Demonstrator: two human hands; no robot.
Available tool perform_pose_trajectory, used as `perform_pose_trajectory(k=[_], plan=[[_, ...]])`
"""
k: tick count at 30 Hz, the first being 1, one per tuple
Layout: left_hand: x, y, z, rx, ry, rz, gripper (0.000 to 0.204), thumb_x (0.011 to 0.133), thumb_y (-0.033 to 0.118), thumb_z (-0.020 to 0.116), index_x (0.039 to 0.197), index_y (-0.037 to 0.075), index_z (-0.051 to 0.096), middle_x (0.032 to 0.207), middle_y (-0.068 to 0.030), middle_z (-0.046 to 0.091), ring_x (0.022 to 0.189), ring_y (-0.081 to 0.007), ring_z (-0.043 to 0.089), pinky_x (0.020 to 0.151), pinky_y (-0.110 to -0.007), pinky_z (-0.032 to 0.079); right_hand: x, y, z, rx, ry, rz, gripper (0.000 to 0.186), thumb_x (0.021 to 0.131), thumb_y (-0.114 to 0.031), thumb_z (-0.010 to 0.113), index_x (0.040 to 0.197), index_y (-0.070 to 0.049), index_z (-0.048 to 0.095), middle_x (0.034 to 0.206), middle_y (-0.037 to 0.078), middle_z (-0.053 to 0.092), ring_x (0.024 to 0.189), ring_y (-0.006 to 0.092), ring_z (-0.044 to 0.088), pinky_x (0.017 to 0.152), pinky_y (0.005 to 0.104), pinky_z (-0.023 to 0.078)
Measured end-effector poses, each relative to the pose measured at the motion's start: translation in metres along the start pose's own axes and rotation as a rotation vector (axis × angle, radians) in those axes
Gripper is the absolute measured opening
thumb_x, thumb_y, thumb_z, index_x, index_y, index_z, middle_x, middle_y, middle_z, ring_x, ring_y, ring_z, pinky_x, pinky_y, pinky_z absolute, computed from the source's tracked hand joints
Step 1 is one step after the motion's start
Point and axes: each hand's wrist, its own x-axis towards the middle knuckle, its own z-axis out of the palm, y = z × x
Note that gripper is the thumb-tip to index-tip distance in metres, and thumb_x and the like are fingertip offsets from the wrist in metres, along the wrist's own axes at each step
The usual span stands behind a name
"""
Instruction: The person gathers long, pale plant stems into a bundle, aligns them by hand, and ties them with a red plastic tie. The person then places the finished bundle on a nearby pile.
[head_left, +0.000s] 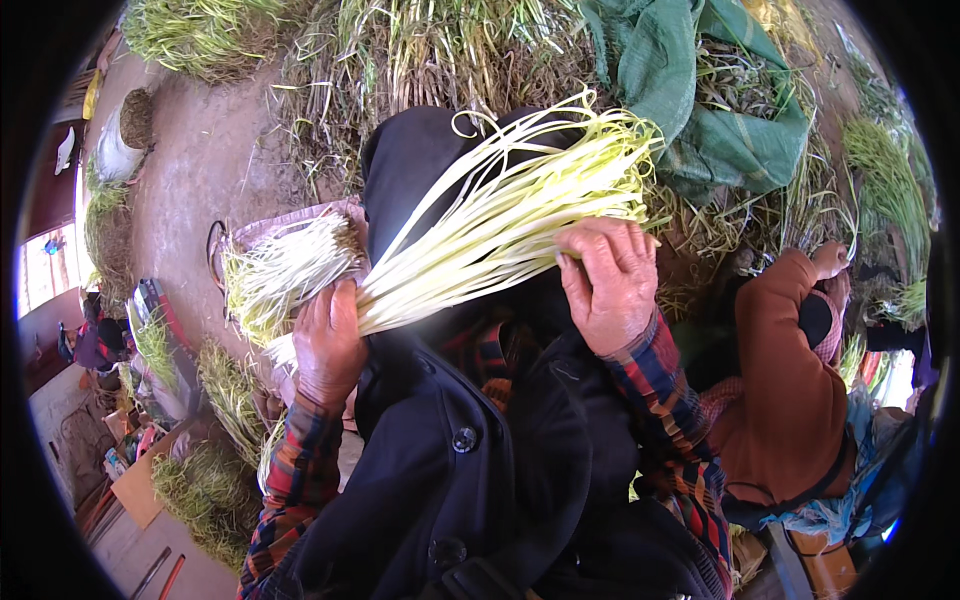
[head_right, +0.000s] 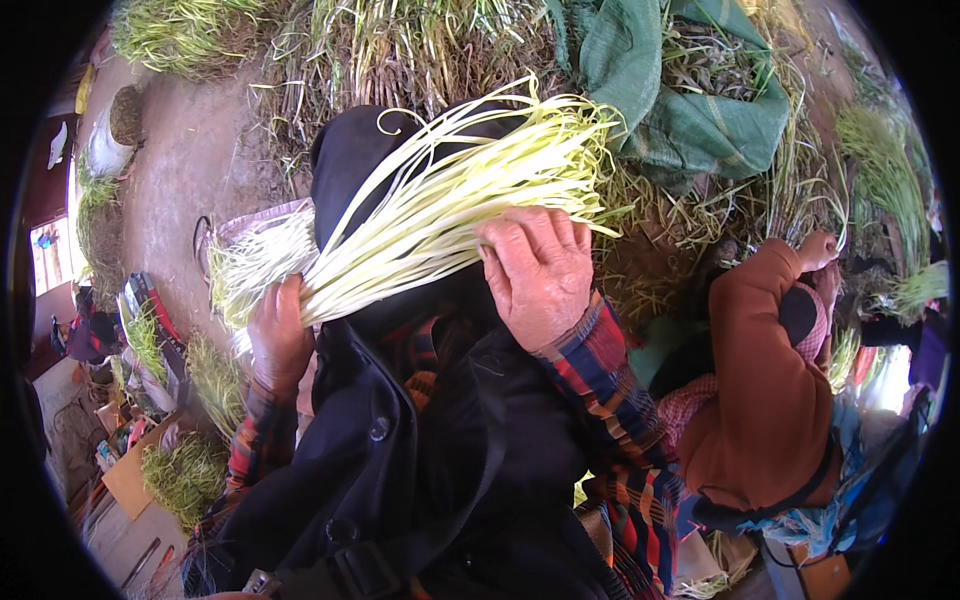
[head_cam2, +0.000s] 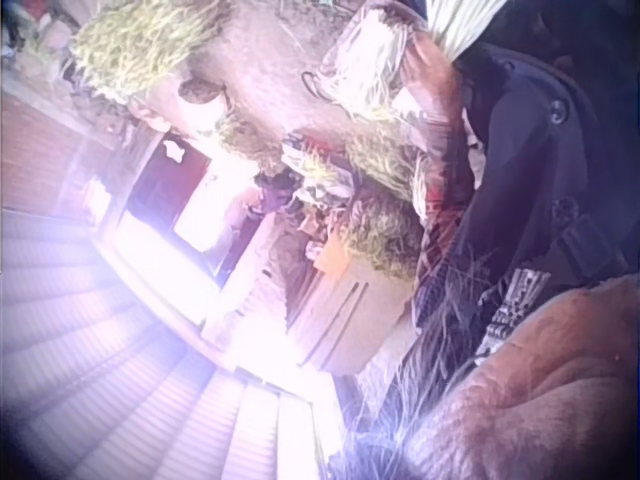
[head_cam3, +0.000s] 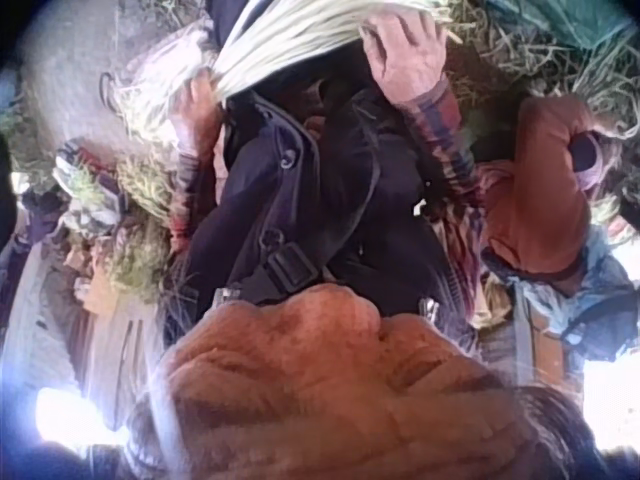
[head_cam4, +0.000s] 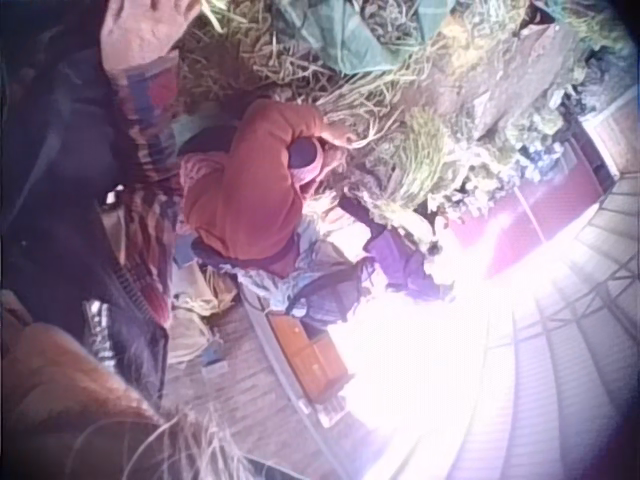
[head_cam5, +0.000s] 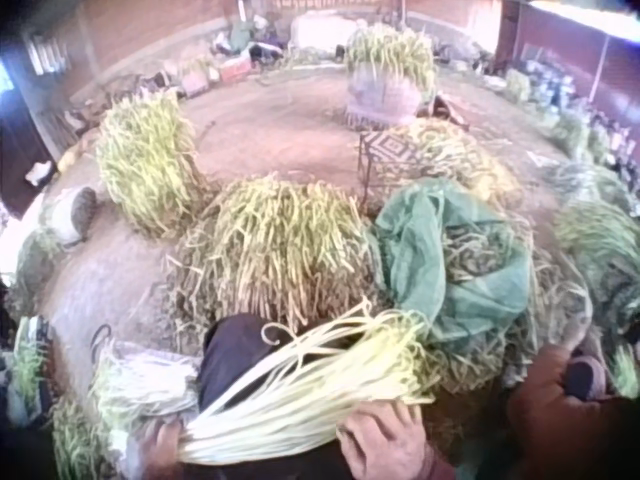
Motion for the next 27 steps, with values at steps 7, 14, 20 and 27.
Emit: perform_pose_trajectory(k=[7,14,20,27], plan=[[0.003,0.003,-0.027,-0.552,-0.392,-0.182,0.024,0.085,0.006,0.065,0.107,0.003,0.057,0.089,-0.0231,0.066,0.083,-0.0455,0.066,0.069,-0.05,0.051,-0.021,-0.006,-0.007,-0.047,0.027,0.133,0.026,0.083,-0.007,0.07,0.107,-0.013,0.064,0.108,0.007,0.061,0.1,0.0289,0.057,0.084,0.0417,0.043],[0.004,0.003,-0.02,-0.484,-0.401,-0.151,0.019,0.086,0.007,0.064,0.102,0.003,0.055,0.087,-0.0246,0.065,0.081,-0.0458,0.064,0.067,-0.051,0.05,-0.021,-0.001,-0.004,-0.078,-0.035,0.214,0.038,0.083,-0.005,0.067,0.12,-0.013,0.065,0.118,0.009,0.059,0.106,0.0317,0.056,0.087,0.0436,0.043],[0.0,0.009,-0.012,-0.224,-0.207,-0.104,0.017,0.086,0.004,0.059,0.103,0.002,0.056,0.087,-0.0218,0.063,0.077,-0.043,0.063,0.067,-0.049,0.05,-0.016,-0.008,-0.007,-0.108,-0.03,0.209,0.027,0.082,-0.01,0.072,0.108,-0.014,0.07,0.108,0.007,0.059,0.099,0.0301,0.056,0.084,0.043,0.045],[0.007,0.002,-0.015,0.142,-0.041,0.053,0.03,0.085,0.001,0.057,0.115,-0.002,0.058,0.086,-0.0154,0.058,0.075,-0.0342,0.059,0.065,-0.044,0.049,-0.006,-0.012,0.004,-0.04,-0.091,0.006,0.023,0.077,-0.011,0.073,0.1,-0.014,0.071,0.098,0.003,0.057,0.09,0.0271,0.058,0.075,0.0398,0.048]])
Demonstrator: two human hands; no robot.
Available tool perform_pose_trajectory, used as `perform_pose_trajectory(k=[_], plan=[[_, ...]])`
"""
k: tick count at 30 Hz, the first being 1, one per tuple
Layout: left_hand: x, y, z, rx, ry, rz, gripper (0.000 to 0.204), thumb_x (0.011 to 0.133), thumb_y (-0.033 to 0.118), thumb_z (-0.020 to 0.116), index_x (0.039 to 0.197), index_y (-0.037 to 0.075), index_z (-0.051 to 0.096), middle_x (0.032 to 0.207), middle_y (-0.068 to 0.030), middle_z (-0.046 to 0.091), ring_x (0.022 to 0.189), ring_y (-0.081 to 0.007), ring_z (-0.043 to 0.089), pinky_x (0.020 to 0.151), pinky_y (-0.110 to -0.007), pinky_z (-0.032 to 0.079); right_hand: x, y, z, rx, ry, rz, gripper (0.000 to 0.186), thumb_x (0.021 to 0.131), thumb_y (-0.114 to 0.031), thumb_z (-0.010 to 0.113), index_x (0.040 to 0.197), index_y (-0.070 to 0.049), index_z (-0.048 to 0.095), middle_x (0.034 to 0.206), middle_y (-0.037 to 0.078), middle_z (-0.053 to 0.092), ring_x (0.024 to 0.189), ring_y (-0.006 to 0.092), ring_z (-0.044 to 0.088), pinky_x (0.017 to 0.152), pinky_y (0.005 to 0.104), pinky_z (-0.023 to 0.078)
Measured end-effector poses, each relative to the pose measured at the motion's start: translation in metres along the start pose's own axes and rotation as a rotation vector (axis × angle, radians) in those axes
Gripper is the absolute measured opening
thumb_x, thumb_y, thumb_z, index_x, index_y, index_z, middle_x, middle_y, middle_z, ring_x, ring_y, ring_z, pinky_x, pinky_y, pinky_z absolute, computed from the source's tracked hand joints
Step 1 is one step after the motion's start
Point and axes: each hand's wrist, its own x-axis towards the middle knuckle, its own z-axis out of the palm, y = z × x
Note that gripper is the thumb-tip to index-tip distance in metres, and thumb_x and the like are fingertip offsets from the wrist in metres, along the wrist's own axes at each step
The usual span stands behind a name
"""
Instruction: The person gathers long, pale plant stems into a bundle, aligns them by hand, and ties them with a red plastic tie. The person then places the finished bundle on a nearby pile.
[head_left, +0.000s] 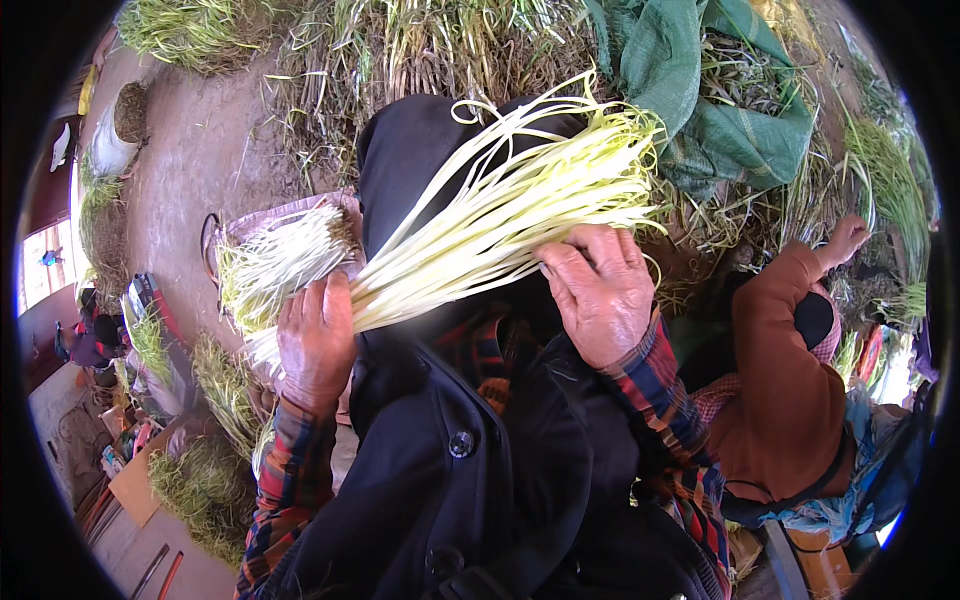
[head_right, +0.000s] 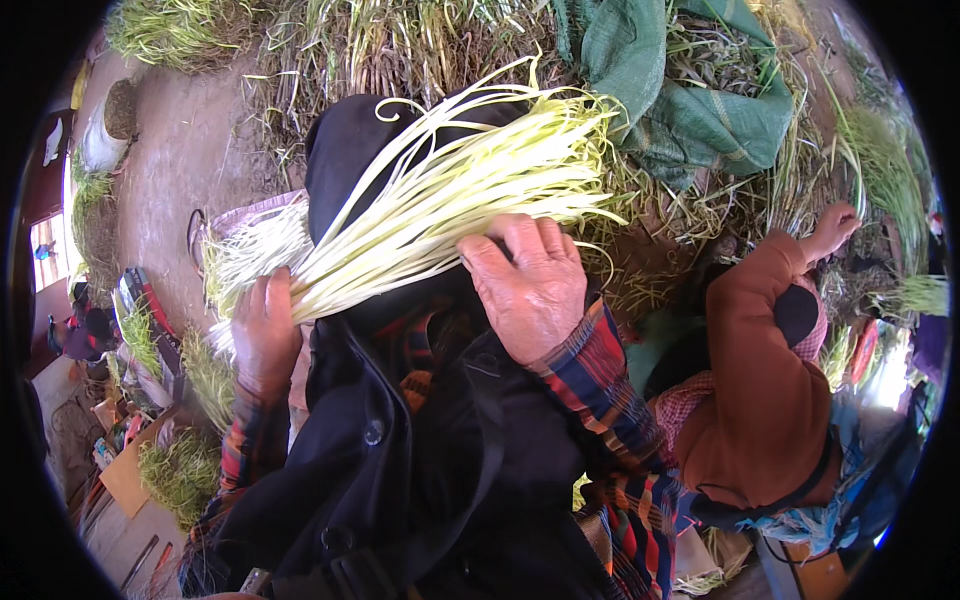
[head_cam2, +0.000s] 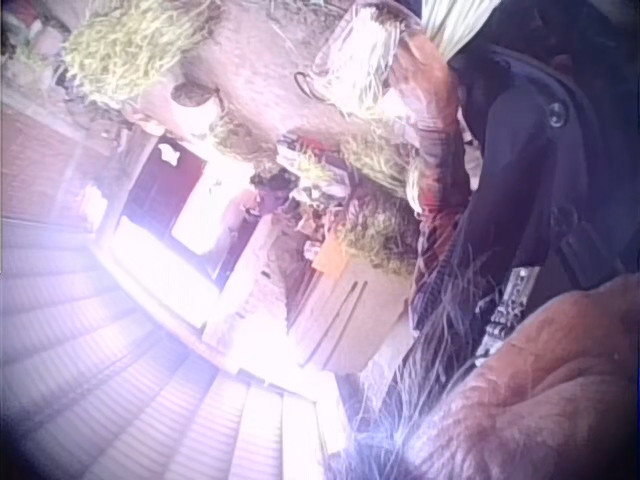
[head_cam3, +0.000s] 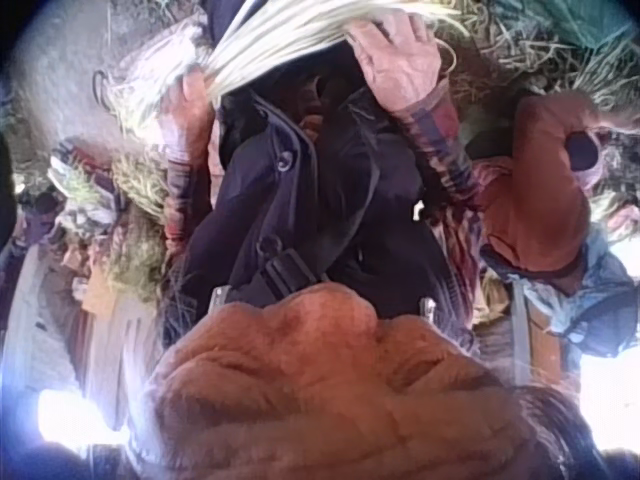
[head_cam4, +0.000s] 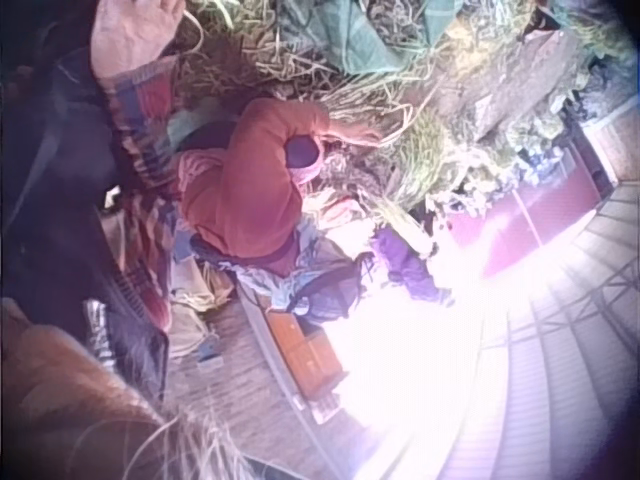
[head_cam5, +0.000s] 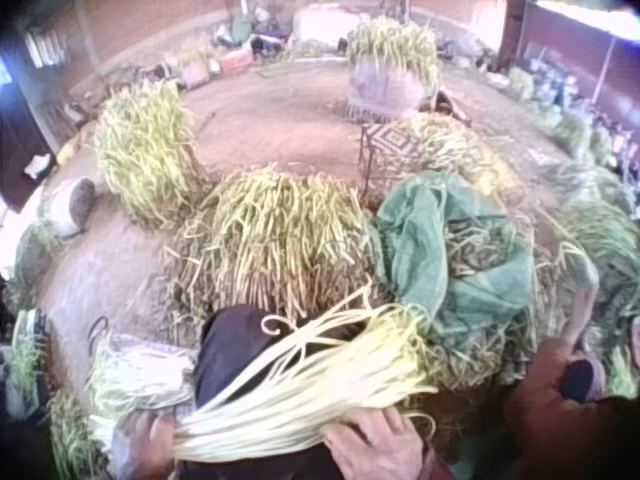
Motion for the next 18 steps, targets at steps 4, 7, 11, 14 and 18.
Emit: perform_pose_trajectory(k=[4,7,11,14,18], plan=[[0.006,-0.002,-0.005,0.119,-0.01,0.036,0.033,0.083,0.005,0.06,0.115,-0.001,0.058,0.084,-0.0103,0.055,0.075,-0.0276,0.059,0.067,-0.039,0.048,0.002,0.002,0.002,-0.095,-0.061,-0.106,0.025,0.073,-0.012,0.069,0.098,-0.012,0.069,0.102,0.003,0.058,0.093,0.0243,0.059,0.074,0.0368,0.047],[0.01,-0.003,-0.01,0.17,-0.008,0.054,0.033,0.083,0.007,0.06,0.115,0.0,0.058,0.081,-0.0086,0.052,0.073,-0.0255,0.058,0.066,-0.038,0.047,0.001,0.005,0.002,-0.223,-0.107,-0.24,0.025,0.074,-0.016,0.067,0.099,-0.011,0.066,0.104,0.004,0.058,0.096,0.0207,0.059,0.074,0.0347,0.045],[0.015,-0.004,-0.018,0.221,0.002,0.095,0.031,0.084,0.009,0.061,0.114,0.0,0.058,0.081,-0.0068,0.05,0.072,-0.0226,0.057,0.064,-0.037,0.046,0.001,0.009,0.004,-0.353,-0.068,-0.323,0.022,0.075,-0.016,0.066,0.096,-0.01,0.064,0.1,0.003,0.058,0.094,0.0193,0.058,0.073,0.034,0.044],[0.017,-0.002,-0.024,0.283,0.007,0.127,0.03,0.084,0.008,0.061,0.112,0.001,0.059,0.081,-0.0055,0.049,0.07,-0.0205,0.056,0.064,-0.035,0.046,0.003,0.01,0.005,-0.395,-0.055,-0.351,0.018,0.075,-0.016,0.065,0.091,-0.011,0.062,0.098,0.002,0.057,0.093,0.0185,0.058,0.072,0.0341,0.044],[0.019,-0.001,-0.033,0.365,0.023,0.161,0.028,0.083,0.009,0.061,0.11,0.002,0.059,0.08,-0.0041,0.048,0.069,-0.0181,0.055,0.063,-0.033,0.045,0.004,0.009,0.0,-0.342,-0.082,-0.354,0.015,0.075,-0.016,0.065,0.089,-0.012,0.061,0.097,0.001,0.057,0.091,0.018,0.058,0.075,0.0341,0.043]])
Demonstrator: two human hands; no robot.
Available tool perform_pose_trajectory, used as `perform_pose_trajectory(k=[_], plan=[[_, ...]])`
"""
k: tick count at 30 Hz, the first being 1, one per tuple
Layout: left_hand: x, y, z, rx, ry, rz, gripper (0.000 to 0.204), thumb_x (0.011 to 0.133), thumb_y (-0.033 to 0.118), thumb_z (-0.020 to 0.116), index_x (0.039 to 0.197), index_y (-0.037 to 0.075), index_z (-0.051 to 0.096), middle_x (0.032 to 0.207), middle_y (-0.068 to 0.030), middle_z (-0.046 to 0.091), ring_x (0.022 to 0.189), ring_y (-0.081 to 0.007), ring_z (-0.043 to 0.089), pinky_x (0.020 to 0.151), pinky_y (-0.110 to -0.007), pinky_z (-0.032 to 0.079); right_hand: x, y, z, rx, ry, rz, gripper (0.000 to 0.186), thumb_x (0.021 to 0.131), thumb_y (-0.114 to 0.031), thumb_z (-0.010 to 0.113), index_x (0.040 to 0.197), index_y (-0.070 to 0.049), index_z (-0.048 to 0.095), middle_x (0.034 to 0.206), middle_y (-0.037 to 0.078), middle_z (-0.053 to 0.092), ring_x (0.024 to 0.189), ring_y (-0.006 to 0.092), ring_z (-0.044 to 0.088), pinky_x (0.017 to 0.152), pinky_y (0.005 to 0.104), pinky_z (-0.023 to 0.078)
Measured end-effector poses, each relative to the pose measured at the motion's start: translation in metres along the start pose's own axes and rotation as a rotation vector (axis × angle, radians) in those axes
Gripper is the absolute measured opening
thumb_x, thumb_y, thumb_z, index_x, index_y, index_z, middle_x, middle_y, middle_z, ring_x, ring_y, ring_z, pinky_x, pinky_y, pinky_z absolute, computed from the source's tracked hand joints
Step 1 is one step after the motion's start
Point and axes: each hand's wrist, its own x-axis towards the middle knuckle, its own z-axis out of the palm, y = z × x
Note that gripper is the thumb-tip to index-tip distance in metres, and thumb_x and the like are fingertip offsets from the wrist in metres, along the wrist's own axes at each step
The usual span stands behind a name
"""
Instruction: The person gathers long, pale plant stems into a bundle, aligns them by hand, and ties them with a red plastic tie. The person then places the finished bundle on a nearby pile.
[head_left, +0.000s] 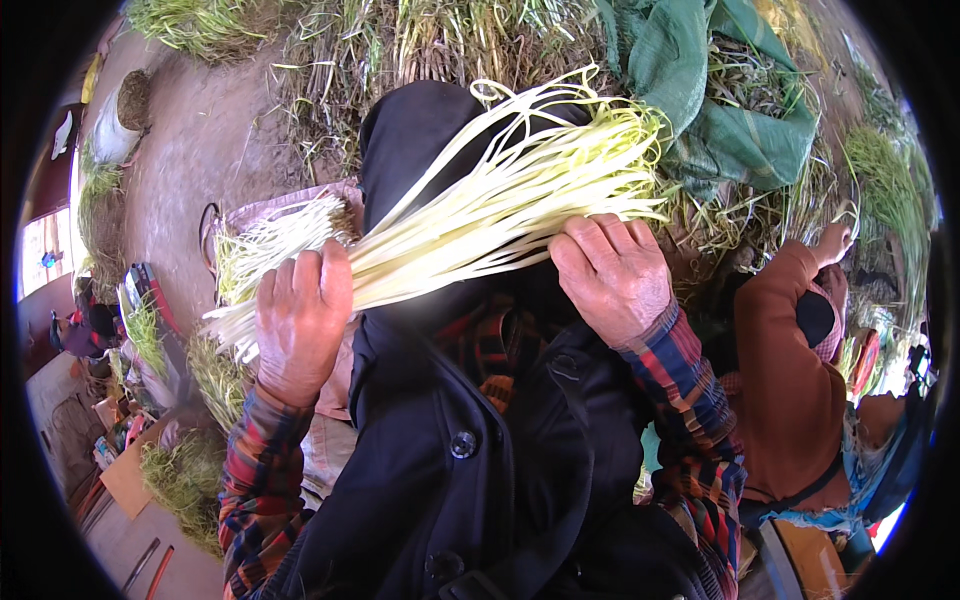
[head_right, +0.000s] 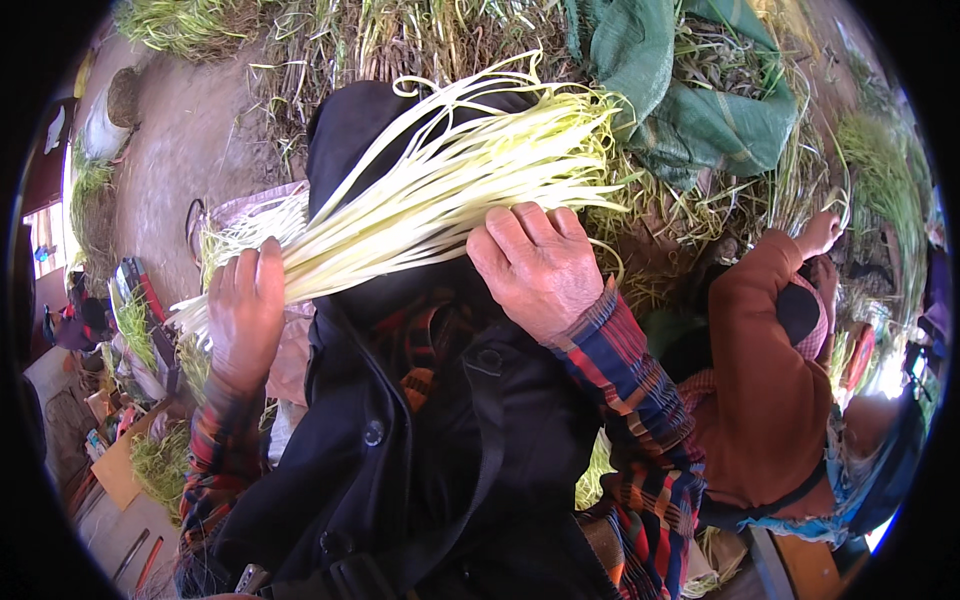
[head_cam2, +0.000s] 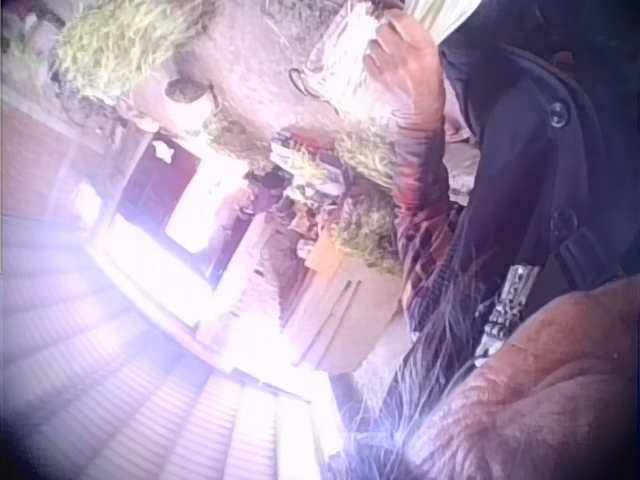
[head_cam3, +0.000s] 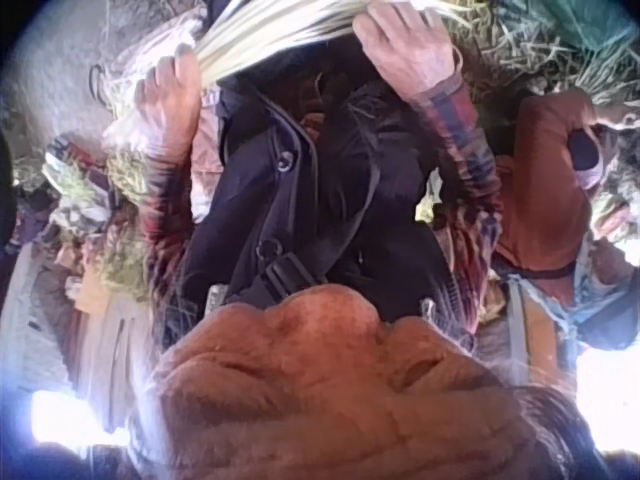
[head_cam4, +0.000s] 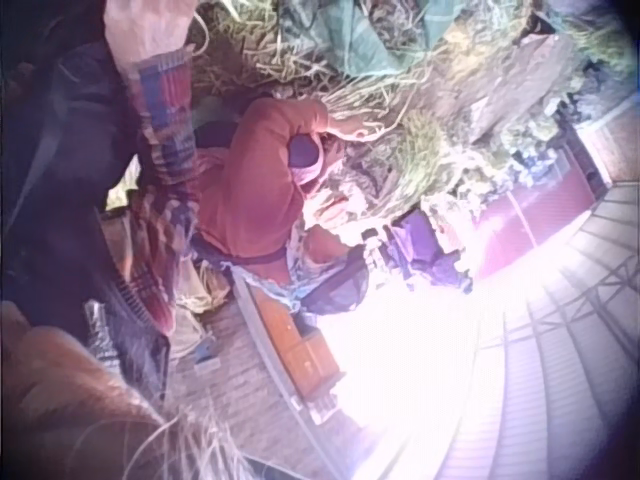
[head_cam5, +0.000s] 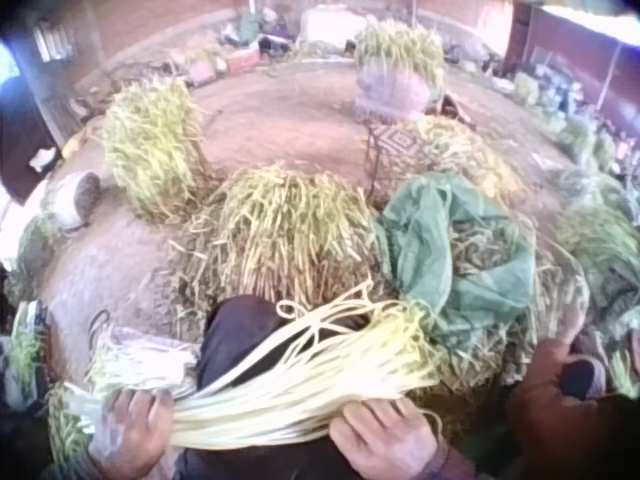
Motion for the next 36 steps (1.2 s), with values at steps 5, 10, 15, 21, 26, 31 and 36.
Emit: perform_pose_trajectory(k=[5,10,15,21,26,31,36], plan=[[0.001,0.0,-0.006,0.029,0.01,0.03,0.029,0.081,0.009,0.062,0.109,0.002,0.059,0.08,-0.0043,0.049,0.068,-0.0177,0.053,0.061,-0.032,0.044,-0.003,-0.004,-0.007,0.107,-0.033,0.009,0.017,0.072,-0.013,0.068,0.085,-0.013,0.056,0.086,0.001,0.055,0.082,0.0191,0.057,0.073,0.0351,0.043],[0.0,0.002,-0.005,0.031,0.036,0.041,0.03,0.08,0.009,0.062,0.109,0.002,0.059,0.08,-0.0044,0.05,0.068,-0.0179,0.053,0.061,-0.032,0.044,-0.006,-0.016,-0.009,0.237,-0.164,0.147,0.025,0.069,-0.007,0.068,0.089,-0.012,0.054,0.081,0.003,0.057,0.078,0.0231,0.059,0.069,0.0377,0.047],[-0.005,0.005,-0.008,0.074,-0.011,0.052,0.029,0.081,0.01,0.061,0.11,0.002,0.059,0.079,-0.004,0.049,0.068,-0.0178,0.054,0.061,-0.032,0.044,-0.003,-0.038,-0.009,0.535,-0.164,0.387,0.022,0.079,-0.006,0.071,0.094,-0.007,0.054,0.087,0.011,0.059,0.075,0.0348,0.064,0.065,0.0414,0.053],[-0.006,0.006,-0.006,0.066,0.007,0.059,0.028,0.085,0.011,0.061,0.111,0.002,0.059,0.08,-0.0037,0.049,0.07,-0.0176,0.056,0.063,-0.032,0.046,0.003,-0.059,-0.001,0.446,-0.074,0.44,0.02,0.08,-0.007,0.07,0.091,-0.007,0.052,0.084,0.011,0.057,0.073,0.0327,0.064,0.062,0.0417,0.054],[-0.011,0.013,-0.001,0.05,-0.066,0.114,0.031,0.083,0.009,0.061,0.113,0.002,0.058,0.081,-0.0047,0.05,0.071,-0.0185,0.056,0.065,-0.032,0.048,0.006,-0.06,-0.001,0.279,-0.081,0.477,0.023,0.074,-0.009,0.069,0.088,-0.007,0.051,0.083,0.011,0.057,0.073,0.0269,0.065,0.063,0.0377,0.055],[-0.021,0.011,0.01,-0.082,-0.088,0.063,0.028,0.084,0.008,0.058,0.111,0.001,0.058,0.083,-0.0075,0.052,0.072,-0.0234,0.058,0.066,-0.036,0.049,-0.02,-0.009,0.002,-0.147,-0.157,0.677,0.016,0.079,-0.015,0.063,0.091,-0.008,0.054,0.082,0.01,0.06,0.068,0.0267,0.065,0.055,0.0396,0.055],[-0.03,-0.004,0.019,-0.424,-0.176,-0.063,0.023,0.086,0.004,0.056,0.109,0.001,0.057,0.086,-0.0163,0.059,0.074,-0.0359,0.062,0.066,-0.043,0.051,-0.076,0.094,-0.033,-0.353,0.03,0.675,0.009,0.085,-0.008,0.061,0.093,-0.008,0.056,0.095,0.005,0.055,0.09,0.0219,0.057,0.072,0.0314,0.052]])
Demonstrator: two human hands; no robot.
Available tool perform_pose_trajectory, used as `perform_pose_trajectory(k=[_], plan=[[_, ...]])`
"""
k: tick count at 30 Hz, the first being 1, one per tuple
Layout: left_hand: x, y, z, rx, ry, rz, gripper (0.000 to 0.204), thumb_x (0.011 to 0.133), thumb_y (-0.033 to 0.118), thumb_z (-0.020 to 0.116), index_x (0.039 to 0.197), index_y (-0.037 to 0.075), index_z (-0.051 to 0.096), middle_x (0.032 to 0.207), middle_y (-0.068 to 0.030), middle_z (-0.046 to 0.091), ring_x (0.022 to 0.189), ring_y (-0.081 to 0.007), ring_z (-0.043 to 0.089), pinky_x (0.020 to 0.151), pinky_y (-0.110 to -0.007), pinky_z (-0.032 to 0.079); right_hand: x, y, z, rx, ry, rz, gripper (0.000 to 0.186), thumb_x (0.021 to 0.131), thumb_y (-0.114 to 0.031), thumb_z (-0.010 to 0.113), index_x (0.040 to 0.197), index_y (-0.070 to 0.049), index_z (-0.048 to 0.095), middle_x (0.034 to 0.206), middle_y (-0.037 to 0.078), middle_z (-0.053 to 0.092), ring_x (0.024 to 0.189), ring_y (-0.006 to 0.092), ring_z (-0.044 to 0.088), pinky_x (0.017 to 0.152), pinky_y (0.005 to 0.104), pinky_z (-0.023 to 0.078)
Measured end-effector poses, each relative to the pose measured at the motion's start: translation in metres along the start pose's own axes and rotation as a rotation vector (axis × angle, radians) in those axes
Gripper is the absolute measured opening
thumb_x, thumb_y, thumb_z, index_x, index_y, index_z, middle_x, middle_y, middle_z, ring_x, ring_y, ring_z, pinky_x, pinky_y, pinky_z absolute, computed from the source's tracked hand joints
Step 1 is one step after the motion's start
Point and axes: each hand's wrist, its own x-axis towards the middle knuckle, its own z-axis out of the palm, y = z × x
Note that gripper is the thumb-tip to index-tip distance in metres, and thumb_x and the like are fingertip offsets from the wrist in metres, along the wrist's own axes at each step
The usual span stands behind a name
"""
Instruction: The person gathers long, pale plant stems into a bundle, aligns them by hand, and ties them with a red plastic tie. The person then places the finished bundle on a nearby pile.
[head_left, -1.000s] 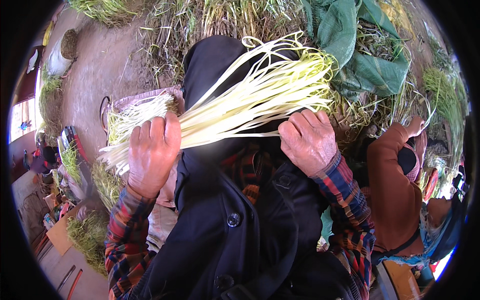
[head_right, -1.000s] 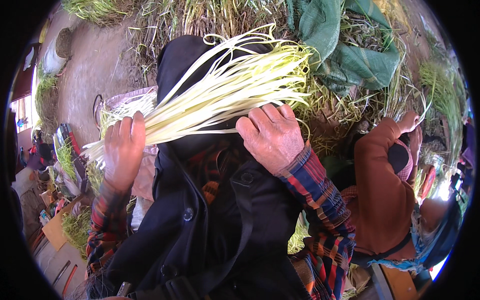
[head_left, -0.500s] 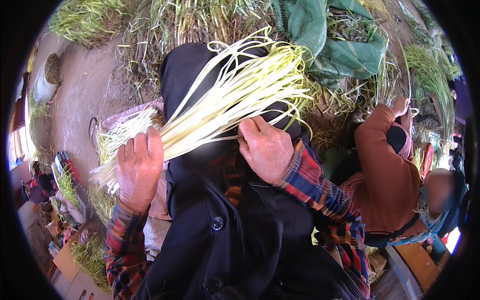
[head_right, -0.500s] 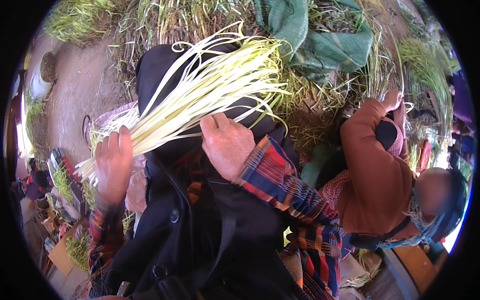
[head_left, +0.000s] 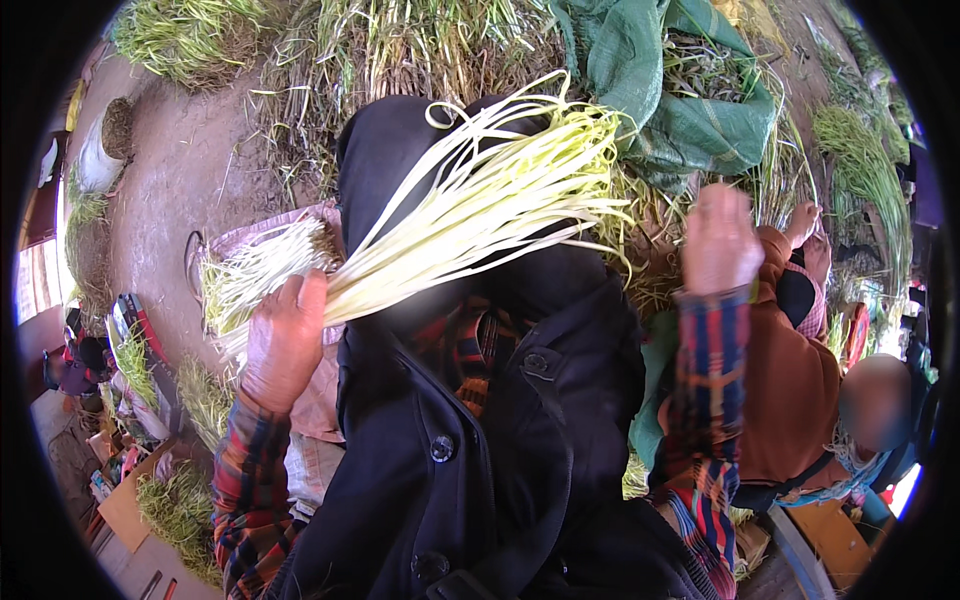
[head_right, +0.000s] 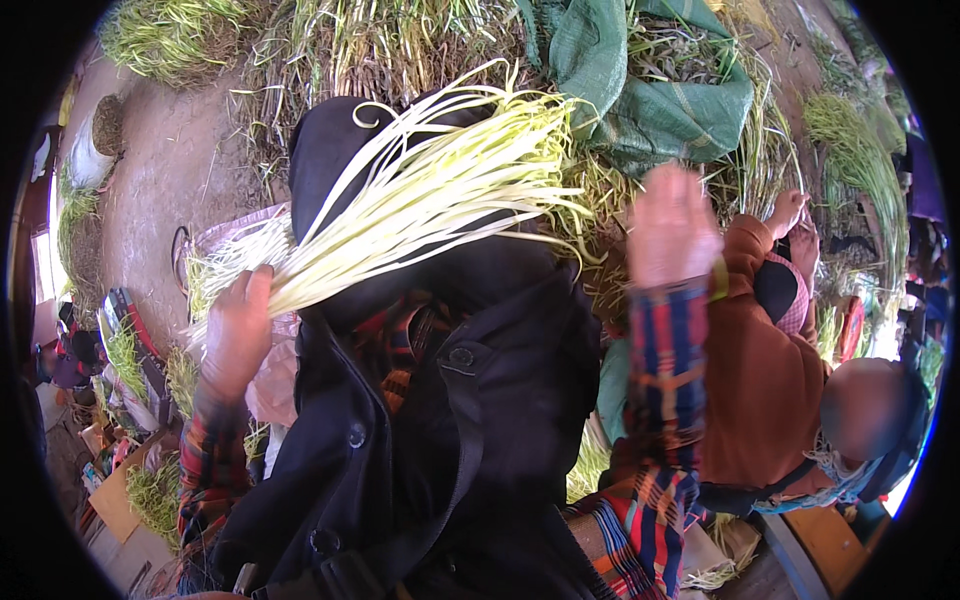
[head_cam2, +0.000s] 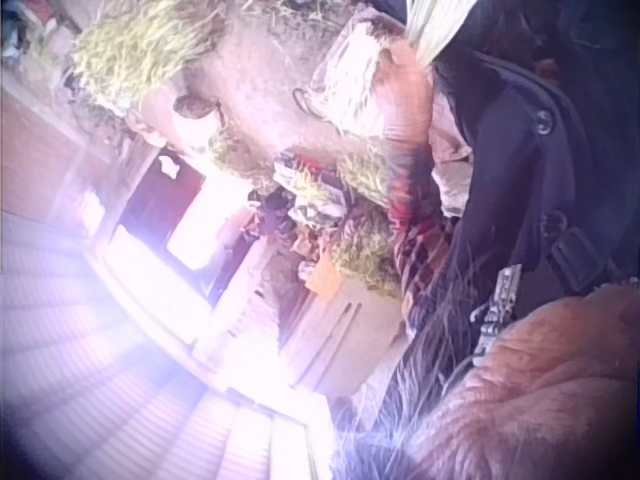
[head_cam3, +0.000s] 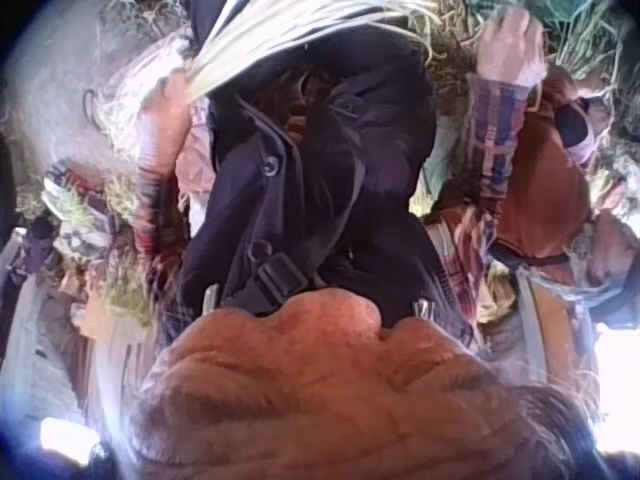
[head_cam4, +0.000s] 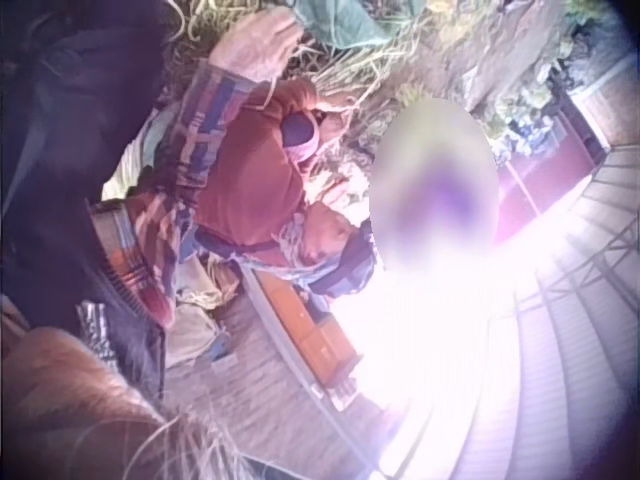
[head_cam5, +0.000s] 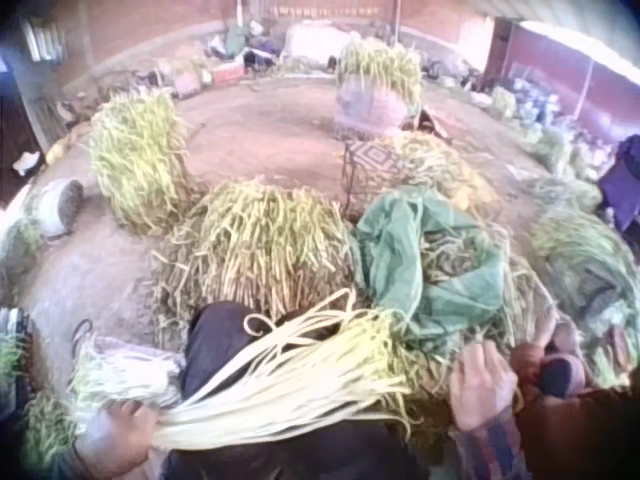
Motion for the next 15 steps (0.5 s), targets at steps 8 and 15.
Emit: perform_pose_trajectory(k=[8,15], plan=[[0.002,-0.002,0.001,-0.049,0.059,-0.023,0.024,0.086,0.003,0.057,0.11,0.001,0.058,0.085,-0.0157,0.059,0.075,-0.0361,0.062,0.066,-0.044,0.05,0.028,-0.045,-0.016,0.261,0.015,-0.231,0.044,0.075,-0.011,0.075,0.117,-0.018,0.065,0.124,0.006,0.06,0.115,0.0288,0.056,0.095,0.0442,0.044],[0.011,0.001,-0.018,0.486,0.252,0.027,0.029,0.082,0.009,0.063,0.111,0.003,0.062,0.08,-0.0037,0.048,0.071,-0.0188,0.055,0.065,-0.034,0.045,0.012,-0.144,-0.006,0.554,-0.019,-0.626,0.053,0.072,-0.019,0.078,0.124,-0.015,0.062,0.107,0.003,0.06,0.102,0.0236,0.058,0.094,0.0436,0.042]])
